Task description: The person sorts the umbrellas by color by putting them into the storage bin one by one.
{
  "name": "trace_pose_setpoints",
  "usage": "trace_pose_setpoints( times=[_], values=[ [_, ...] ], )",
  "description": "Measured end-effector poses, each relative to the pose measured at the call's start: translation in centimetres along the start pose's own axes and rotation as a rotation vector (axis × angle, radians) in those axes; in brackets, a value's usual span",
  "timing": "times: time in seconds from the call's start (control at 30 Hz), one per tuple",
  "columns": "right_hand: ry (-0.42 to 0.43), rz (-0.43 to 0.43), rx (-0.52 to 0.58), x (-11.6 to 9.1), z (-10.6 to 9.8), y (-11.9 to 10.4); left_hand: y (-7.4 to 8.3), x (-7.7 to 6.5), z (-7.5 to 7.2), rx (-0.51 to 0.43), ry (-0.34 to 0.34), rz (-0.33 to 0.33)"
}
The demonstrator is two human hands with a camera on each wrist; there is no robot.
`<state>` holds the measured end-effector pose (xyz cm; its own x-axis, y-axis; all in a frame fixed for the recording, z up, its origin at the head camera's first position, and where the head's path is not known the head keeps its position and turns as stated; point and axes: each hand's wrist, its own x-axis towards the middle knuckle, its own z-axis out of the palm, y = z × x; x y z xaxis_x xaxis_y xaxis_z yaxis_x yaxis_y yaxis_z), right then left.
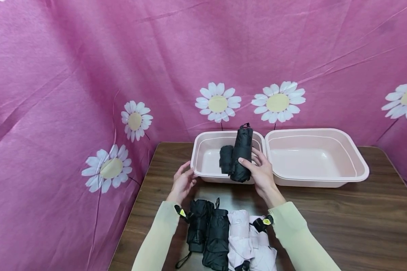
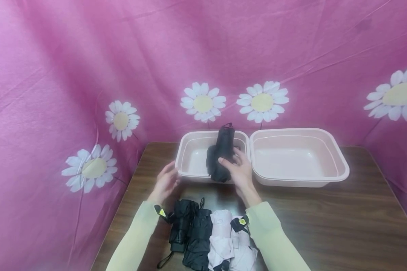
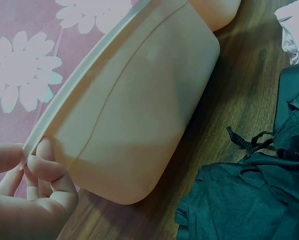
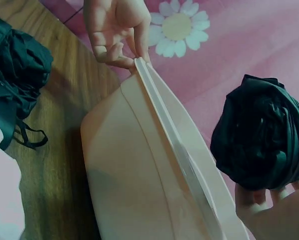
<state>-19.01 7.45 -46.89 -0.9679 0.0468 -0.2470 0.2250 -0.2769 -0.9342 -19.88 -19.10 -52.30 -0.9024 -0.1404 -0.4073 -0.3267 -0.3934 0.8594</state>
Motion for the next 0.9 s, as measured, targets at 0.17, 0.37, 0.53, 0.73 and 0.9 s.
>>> trace_pose_setpoints(
  times=[0.17,0.37,0.53,0.73,0.9],
  values=[
    [-0.034,0.022,-0.025,0.4,0.8,0.1,0.0,-0.2,0.0,0.013,0.025,-0.012],
    [-0.076,0.036,-0.063,0.9,1.6,0.1,0.1,-0.2,0.1,0.013,0.017,-0.009],
    [-0.103,0.042,-0.084,1.8,2.3,0.5,0.1,-0.3,0.2,0.022,0.034,-0.016],
    [-0.106,0.024,-0.105,2.4,3.4,0.9,0.0,-0.3,0.1,0.008,0.008,0.004],
    [-0.094,0.011,-0.121,2.7,4.3,1.2,0.0,-0.3,0.2,0.005,0.006,0.009]
  ],
)
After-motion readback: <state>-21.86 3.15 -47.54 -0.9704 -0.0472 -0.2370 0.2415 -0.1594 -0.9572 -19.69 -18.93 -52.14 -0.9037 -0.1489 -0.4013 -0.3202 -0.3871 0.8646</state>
